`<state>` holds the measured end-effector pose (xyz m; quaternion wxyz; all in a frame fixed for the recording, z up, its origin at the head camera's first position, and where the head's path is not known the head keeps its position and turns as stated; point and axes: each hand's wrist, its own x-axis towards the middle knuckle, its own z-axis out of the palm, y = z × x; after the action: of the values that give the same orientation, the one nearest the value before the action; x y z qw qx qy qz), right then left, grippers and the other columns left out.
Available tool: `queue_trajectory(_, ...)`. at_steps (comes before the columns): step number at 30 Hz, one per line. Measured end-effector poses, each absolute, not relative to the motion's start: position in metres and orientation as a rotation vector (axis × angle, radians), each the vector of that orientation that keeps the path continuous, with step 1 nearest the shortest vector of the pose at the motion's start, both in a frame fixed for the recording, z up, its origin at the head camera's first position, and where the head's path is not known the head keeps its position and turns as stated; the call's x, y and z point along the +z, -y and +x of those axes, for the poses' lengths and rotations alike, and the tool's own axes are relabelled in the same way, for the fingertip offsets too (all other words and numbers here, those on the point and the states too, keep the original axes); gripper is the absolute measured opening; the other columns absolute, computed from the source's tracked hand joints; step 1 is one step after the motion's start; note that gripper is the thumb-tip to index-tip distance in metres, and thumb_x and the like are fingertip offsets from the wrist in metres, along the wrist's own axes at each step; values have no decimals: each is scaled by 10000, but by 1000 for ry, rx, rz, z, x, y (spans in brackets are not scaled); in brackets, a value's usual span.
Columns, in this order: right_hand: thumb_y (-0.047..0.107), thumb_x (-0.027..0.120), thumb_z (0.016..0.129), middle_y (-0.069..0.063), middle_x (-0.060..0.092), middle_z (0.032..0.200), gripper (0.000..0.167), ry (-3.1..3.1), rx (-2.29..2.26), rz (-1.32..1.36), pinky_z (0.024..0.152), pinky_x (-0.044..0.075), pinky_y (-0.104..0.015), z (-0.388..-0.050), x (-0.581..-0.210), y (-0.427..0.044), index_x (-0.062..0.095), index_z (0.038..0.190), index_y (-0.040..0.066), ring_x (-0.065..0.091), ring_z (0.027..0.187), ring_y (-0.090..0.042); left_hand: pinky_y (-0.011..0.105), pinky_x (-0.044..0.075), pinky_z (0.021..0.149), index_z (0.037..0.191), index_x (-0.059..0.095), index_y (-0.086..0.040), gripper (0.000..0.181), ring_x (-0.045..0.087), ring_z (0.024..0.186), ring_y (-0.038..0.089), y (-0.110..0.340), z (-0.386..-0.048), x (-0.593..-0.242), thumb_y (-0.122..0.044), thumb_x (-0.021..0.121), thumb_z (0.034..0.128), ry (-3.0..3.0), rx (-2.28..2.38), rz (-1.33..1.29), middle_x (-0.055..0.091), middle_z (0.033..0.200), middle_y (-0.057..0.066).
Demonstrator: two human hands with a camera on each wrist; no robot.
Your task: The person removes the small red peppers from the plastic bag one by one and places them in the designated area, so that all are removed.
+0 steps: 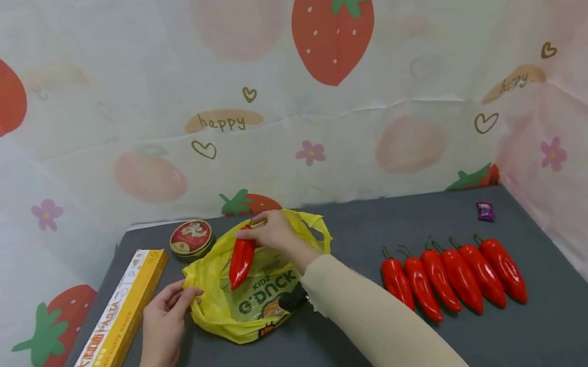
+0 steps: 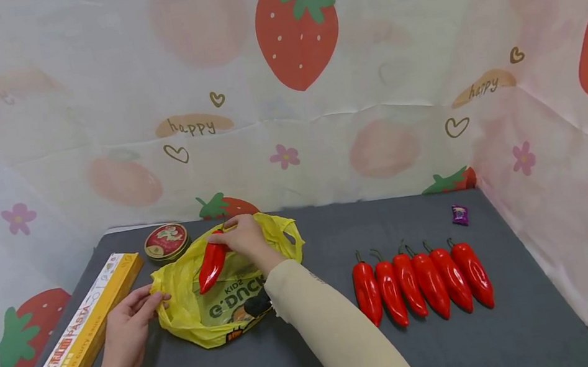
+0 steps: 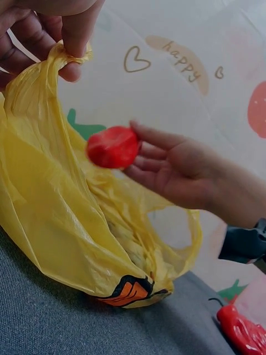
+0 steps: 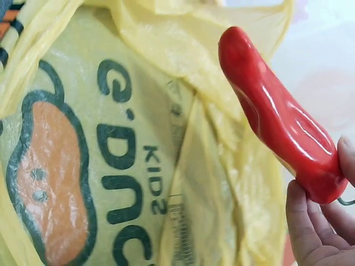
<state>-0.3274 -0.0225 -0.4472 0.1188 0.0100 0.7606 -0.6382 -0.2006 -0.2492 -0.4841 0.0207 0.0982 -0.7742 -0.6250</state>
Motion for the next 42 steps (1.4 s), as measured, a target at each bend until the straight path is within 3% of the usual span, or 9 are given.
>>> queue_trajectory(7, 286, 796, 886, -111, 709, 1124, 458, -2289, -1764, -189, 726, 613, -310, -315, -430, 14, 698, 1240, 12, 737, 820, -178, 117, 501, 845, 1376, 573, -46, 431, 609, 963, 18, 249, -200, -485, -308, 581, 1035, 2404, -1935, 300, 716, 966, -168)
queue_trajectory(20, 315, 793, 888, -78, 716, 1096, 403, -2275, -1701, -293, 697, 620, -348, -287, -408, -25, 732, 1200, 67, 719, 845, -188, 121, 507, 837, 1366, 571, -35, 425, 619, 954, 18, 246, -198, -485, -304, 574, 1038, 2403, -1932, 290, 713, 962, -168)
queue_trajectory(29, 335, 808, 871, -96, 660, 1143, 447, -2305, -1700, -323, 741, 622, -389, -273, -397, -61, 715, 1226, 81, 727, 868, -208, 118, 507, 842, 1370, 572, -40, 434, 624, 958, 17, 245, -198, -485, -317, 574, 1036, 2408, -1927, 283, 710, 979, -156)
queue_trajectory(42, 331, 811, 869, -91, 708, 1102, 401, -2381, -1702, -205, 840, 605, -430, -258, -392, -128, 716, 1176, 91, 701, 951, -228, 105, 507, 860, 1374, 564, -46, 432, 646, 945, 27, 242, -198, -486, -315, 575, 1036, 2408, -1929, 321, 707, 990, -148)
